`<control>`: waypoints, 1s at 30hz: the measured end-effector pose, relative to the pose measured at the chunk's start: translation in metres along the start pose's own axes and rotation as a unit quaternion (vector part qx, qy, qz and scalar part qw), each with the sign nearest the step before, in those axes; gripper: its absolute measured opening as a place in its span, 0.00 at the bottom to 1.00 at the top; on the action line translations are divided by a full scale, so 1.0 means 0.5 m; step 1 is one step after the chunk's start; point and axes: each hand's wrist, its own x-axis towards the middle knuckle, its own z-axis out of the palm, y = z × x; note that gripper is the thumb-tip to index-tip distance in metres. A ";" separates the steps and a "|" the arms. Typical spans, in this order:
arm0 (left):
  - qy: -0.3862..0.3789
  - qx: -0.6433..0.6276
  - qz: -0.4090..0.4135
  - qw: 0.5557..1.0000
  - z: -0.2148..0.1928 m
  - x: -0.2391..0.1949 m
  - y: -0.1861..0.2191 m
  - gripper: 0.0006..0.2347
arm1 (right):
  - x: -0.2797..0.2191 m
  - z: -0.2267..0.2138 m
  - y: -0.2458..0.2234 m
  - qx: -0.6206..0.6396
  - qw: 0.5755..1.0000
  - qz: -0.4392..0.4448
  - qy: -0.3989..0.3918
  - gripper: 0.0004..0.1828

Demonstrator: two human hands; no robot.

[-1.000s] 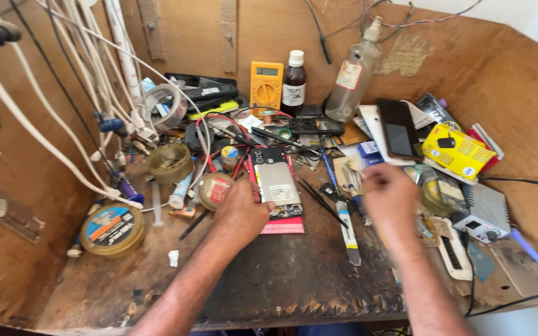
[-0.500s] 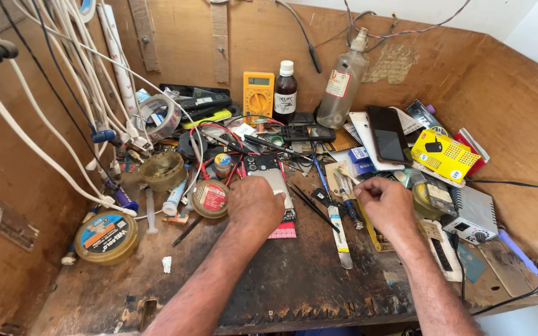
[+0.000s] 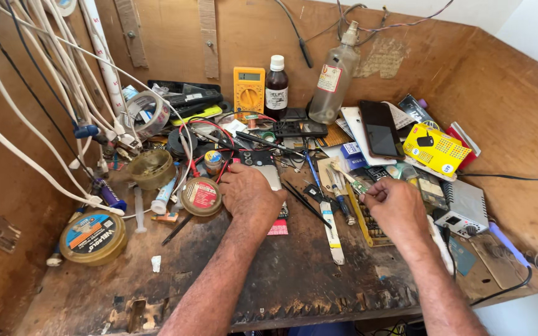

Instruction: The person uses a screwdriver to remove screws from a small circuit board, then uses tweezers to detach and inspect a component. The person handles the board and component repeatedly, placing them back on the workbench.

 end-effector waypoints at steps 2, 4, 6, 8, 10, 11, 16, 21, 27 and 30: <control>0.009 0.000 0.000 1.000 0.006 0.006 0.003 0.45 | -0.009 -0.002 -0.011 -0.029 1.000 -0.003 0.008 0.10; 0.022 -0.026 0.001 0.999 0.015 0.015 -0.001 0.44 | -0.015 0.002 -0.018 -0.082 0.992 -0.083 0.053 0.11; 0.037 -0.079 0.004 0.996 0.029 0.023 -0.010 0.43 | -0.019 0.008 -0.010 -0.107 0.980 -0.145 0.086 0.11; 0.012 -0.136 0.026 0.990 0.039 0.040 -0.031 0.32 | -0.011 0.015 -0.001 -0.104 0.969 -0.194 0.110 0.09; -0.013 -0.166 0.015 0.986 0.049 0.063 -0.044 0.26 | 0.000 0.022 0.010 -0.055 0.986 -0.141 0.065 0.10; -0.025 -0.169 -0.007 0.985 0.050 0.083 -0.044 0.26 | 0.006 0.022 0.014 -0.030 0.992 -0.115 0.043 0.10; -0.080 -0.483 -0.049 0.871 0.079 0.111 -0.085 0.18 | 0.018 0.003 0.024 0.021 0.998 -0.055 0.028 0.12; -0.188 -0.713 0.035 0.675 0.087 0.115 -0.123 0.13 | 0.008 -0.020 0.022 0.091 0.989 -0.072 0.092 0.11; -0.266 -0.793 0.030 0.547 0.081 0.101 -0.115 0.13 | -0.003 -0.025 -0.012 0.216 0.954 -0.160 0.135 0.11; -0.256 -0.809 0.010 0.529 0.081 0.097 -0.118 0.14 | -0.009 -0.022 -0.031 0.287 0.931 -0.187 0.125 0.12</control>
